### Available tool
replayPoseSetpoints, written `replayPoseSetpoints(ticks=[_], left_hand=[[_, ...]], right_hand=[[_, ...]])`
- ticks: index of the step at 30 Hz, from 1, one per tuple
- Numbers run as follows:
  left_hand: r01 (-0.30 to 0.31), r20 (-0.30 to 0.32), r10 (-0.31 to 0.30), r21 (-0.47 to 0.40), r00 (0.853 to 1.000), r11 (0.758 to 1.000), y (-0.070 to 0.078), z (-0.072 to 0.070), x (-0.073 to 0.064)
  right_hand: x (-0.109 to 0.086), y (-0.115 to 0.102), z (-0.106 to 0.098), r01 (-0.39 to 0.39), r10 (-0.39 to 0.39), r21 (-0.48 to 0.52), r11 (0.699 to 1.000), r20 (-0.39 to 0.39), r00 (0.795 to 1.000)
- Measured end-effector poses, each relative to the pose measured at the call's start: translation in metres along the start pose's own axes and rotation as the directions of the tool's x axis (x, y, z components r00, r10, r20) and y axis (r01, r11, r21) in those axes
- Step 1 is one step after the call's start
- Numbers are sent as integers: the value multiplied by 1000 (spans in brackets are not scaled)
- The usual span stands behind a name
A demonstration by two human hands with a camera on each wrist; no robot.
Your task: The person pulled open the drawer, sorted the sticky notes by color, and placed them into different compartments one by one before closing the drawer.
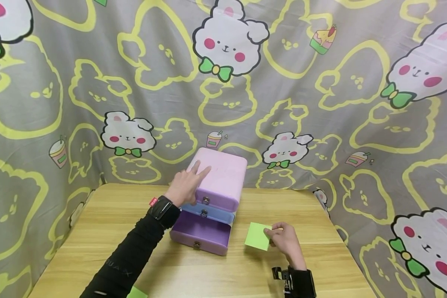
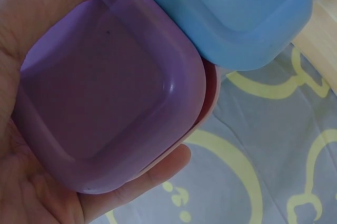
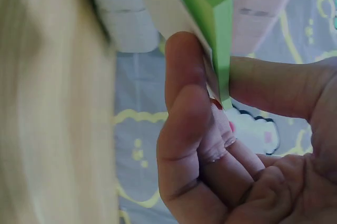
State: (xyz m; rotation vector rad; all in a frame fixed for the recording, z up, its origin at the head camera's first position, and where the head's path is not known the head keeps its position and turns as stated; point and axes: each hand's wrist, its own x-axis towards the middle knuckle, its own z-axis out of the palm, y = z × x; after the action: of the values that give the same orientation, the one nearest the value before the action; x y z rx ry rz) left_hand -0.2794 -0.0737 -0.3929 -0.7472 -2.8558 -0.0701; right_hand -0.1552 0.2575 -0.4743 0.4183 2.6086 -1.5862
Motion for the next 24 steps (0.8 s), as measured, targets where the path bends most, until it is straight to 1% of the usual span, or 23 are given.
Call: replayPoseSetpoints(ticks=[7,13,20,24], left_hand=[[-2,-9,2,-2,1000,1000,0,0,0],[0,-12,0,-8,1000,1000,-1,0,0],[-4,-9,4,-13,1000,1000,0,-1,-1],[-8,-15,8,-13,1000,1000,0,-1,-1]], right_hand=[[-10,-17,-11,34,-34,6,999,6,999],[-17,-32,-17,58,-58,16,998,8,998],[-22,-49,-16,88,-88,1,996,7,996],[-25,-59,-12,99,-100,18,995,20,995]])
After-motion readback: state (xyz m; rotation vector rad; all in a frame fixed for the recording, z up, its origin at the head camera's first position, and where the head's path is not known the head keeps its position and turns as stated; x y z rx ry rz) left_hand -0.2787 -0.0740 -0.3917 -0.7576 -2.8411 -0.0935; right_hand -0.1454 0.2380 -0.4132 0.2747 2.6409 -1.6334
